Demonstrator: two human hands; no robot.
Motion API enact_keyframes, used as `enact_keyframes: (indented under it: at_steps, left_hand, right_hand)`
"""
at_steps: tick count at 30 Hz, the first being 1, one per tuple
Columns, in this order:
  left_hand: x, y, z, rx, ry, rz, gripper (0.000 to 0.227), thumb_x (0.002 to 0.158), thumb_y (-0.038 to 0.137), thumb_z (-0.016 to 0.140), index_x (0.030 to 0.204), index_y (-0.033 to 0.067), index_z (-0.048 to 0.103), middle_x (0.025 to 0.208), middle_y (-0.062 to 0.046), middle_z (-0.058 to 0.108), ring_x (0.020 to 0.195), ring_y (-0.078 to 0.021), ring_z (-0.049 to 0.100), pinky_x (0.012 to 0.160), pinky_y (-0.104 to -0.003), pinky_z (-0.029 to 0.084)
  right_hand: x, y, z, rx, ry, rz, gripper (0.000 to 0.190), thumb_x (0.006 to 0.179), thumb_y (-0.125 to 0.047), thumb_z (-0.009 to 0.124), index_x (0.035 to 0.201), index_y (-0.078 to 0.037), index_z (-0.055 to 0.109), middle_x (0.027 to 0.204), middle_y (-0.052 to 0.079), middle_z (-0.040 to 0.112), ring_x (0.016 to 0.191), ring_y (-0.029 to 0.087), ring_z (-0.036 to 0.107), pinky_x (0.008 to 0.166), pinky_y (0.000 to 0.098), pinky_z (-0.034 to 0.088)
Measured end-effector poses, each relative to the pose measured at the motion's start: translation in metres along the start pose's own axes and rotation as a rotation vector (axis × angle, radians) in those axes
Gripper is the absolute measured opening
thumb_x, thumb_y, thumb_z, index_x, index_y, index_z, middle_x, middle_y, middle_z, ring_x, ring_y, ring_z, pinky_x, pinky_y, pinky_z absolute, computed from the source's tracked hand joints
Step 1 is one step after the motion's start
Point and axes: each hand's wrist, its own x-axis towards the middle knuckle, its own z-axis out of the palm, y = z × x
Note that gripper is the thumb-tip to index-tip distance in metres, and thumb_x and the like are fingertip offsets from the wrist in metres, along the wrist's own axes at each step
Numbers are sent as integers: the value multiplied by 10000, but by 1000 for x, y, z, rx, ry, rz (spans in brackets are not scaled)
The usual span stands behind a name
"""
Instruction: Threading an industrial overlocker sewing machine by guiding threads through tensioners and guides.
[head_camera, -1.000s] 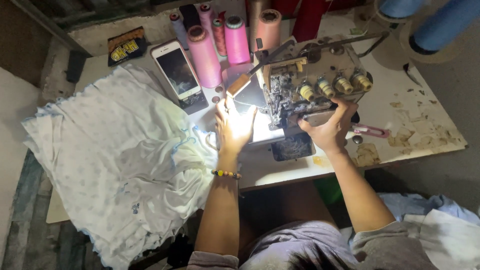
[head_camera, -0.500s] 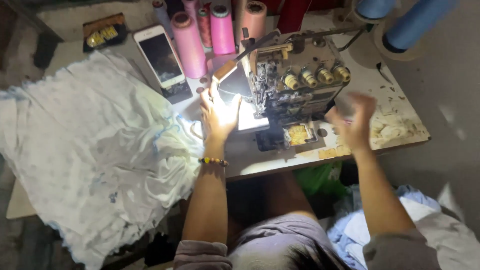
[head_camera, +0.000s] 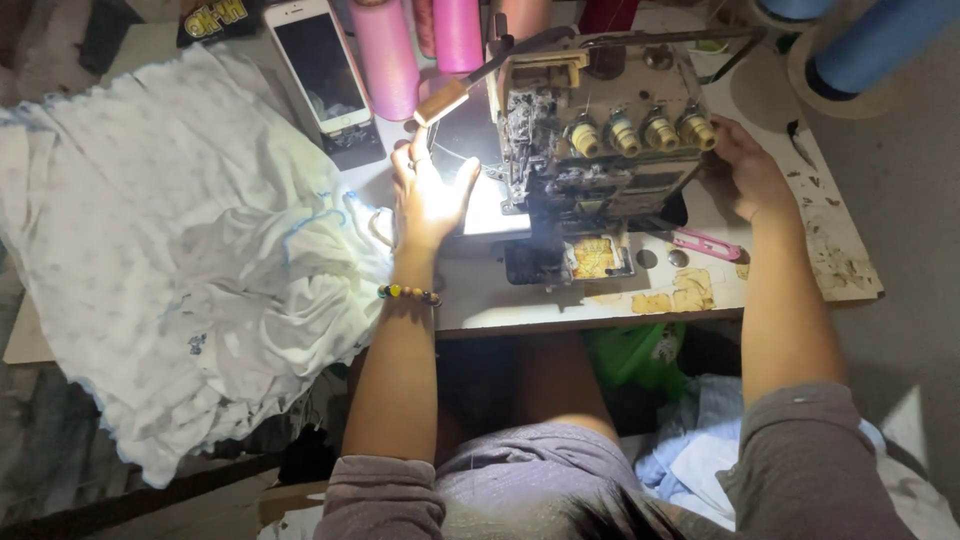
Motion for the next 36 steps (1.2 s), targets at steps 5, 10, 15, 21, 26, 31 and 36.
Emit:
enact_keyframes:
  at_steps: [5,10,15,21,26,31,36]
  left_hand:
    - [-6,12,-12,-31,-60,-7,861,902,584,627,1574,202,246,1530,-167,306,1381,-472,402,1130,-597,331]
    - [-4,7,-8,-35,-48,18,861,909,581,628,1575,188,248,1529,-176,309,1398,-467,390,1127,-604,342]
    - [3,-3,3,-49,-9,48,874,888,595,654,1572,217,262,1476,-154,348,1369,-461,425,1117,-601,355]
    - [0,7,-6,-37,-51,9,845,921,571,609,1582,203,234,1520,-185,314,1393,-481,386,1136,-604,325]
    - [5,-12,13,15,65,38,784,940,513,677,1562,211,310,1446,-148,386,1303,-470,505,1074,-585,445]
    - [7,-21,19,60,142,111,768,944,509,732,1548,214,361,1394,-133,429,1233,-481,591,1031,-582,538]
    - [6,-18,20,35,165,114,779,928,500,737,1541,194,365,1392,-155,431,1230,-501,588,1030,-592,544]
  right_hand:
    - [4,-5,-6,32,-168,-6,627,953,-335,621,1508,-147,399,1510,127,473,1342,258,512,1123,382,453]
    - [9,8,-24,28,-339,-136,528,1013,-211,562,1511,-170,394,1523,138,485,1376,280,498,1197,484,437]
    - [8,15,-29,-115,-280,-258,505,994,-96,589,1455,-159,391,1572,112,444,1458,200,429,1183,359,404]
    - [-50,-48,56,-443,343,-169,516,937,131,497,1396,-102,456,1421,128,498,1243,240,551,935,313,566]
    - [-70,12,118,-734,492,-1017,195,978,-177,802,950,-64,646,917,65,597,801,226,538,787,344,448]
    - [-64,50,185,-1038,407,-1112,238,802,-277,936,1001,-224,817,854,-47,665,759,186,619,761,333,489]
    - [-47,53,205,-1206,492,-1227,261,765,-165,896,988,-141,763,845,-4,592,730,198,602,678,337,464]
